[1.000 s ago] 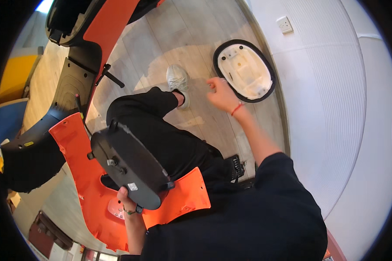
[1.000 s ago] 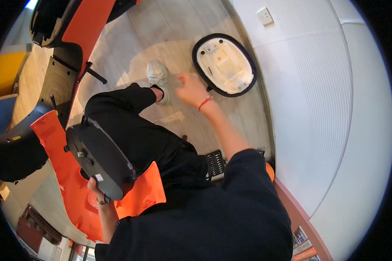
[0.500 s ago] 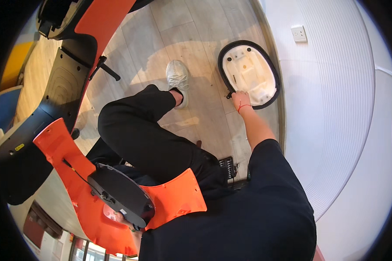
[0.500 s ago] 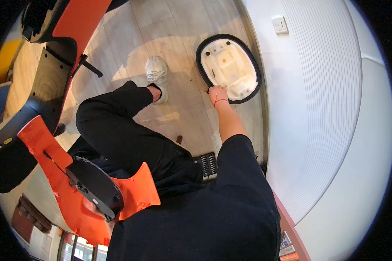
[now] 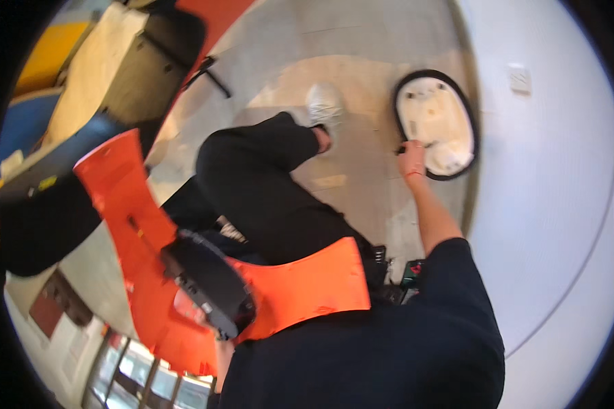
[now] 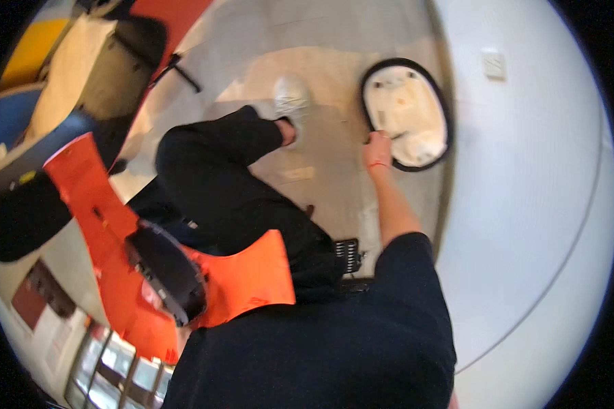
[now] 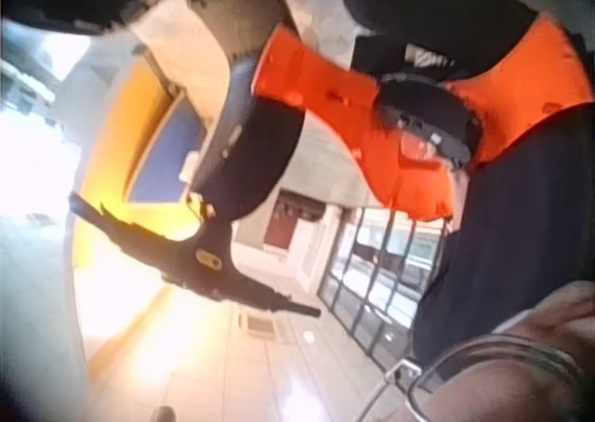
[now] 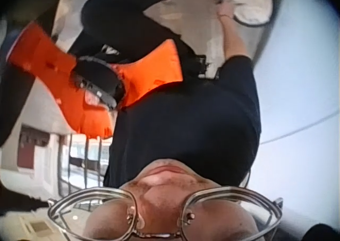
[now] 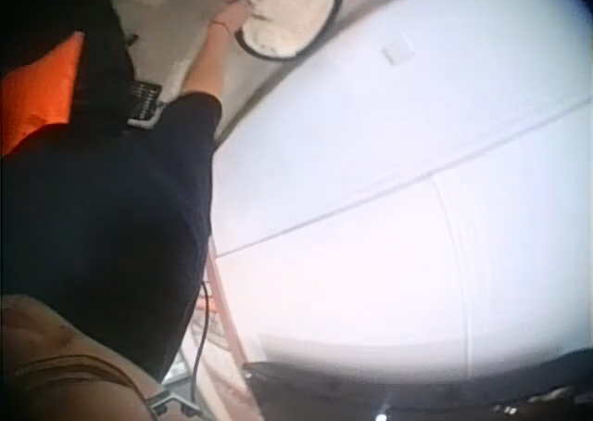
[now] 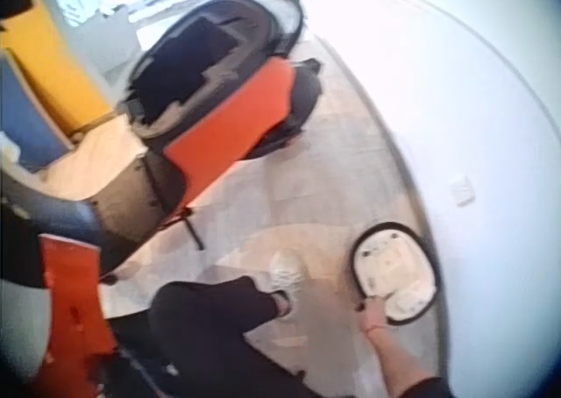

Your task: Repairing and assembling internal components of a motorcycle fairing, including the headlight and dashboard.

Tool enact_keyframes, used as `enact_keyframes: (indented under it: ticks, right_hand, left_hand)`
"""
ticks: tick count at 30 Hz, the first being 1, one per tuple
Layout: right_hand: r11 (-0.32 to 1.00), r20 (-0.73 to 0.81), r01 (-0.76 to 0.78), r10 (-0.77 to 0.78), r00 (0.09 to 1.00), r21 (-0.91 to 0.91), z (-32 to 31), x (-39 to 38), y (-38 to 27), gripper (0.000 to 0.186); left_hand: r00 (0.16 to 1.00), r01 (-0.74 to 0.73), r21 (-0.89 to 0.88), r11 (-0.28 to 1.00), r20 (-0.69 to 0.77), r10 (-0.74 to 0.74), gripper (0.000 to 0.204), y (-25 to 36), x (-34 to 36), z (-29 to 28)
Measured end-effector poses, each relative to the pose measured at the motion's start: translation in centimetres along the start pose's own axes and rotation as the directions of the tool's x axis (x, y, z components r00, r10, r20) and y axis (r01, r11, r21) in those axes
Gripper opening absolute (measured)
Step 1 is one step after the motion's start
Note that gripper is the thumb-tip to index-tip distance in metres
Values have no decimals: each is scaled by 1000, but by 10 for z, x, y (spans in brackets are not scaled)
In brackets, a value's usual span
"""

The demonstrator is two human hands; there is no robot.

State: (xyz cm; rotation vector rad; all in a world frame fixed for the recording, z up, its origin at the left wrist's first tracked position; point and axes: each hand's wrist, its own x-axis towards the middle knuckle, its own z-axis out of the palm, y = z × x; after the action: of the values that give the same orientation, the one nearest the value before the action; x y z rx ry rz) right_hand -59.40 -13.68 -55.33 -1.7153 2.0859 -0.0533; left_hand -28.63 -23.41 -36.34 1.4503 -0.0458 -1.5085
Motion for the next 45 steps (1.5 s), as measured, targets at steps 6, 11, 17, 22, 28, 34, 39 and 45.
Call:
enact_keyframes:
  ticks: [6,11,17,22,28,34,39,45]
  right_hand:
    - [891,-58,59,-36,998,450,-44,7,-82,18]
    - [632,-47,220,-279,959,743,-95,39,-203,19]
    - [506,-147,504,-588,795,700,-188,61,-342,20]
    - [589,212,619,-790,575,520,-191,70,-390,26]
    - [770,669,627,-527,524,116,25,83,-304,23]
    - [940,821,291,-306,481,179,146,-37,-236,27]
    - [999,910,30,-51,412,42,147,-84,-280,29]
    - [929,878,-242,-148,454,281,163,-70,-311,31]
  left_hand:
    - [991,-99,-22,995,-87,97,82,48,-284,-243]
    - [991,-113,-110,987,-84,104,82,44,-286,-246]
    - [995,-96,-278,956,1,100,78,13,-278,-290]
    - [977,-137,-344,929,110,184,75,32,-271,-258]
    - [950,-134,-429,893,201,239,74,5,-257,-289]
    - [984,-30,-335,942,154,86,74,12,-255,-277]
    - [992,77,-260,963,118,-48,74,35,-233,-267]
    - [966,223,-130,966,162,-201,74,78,-176,-260]
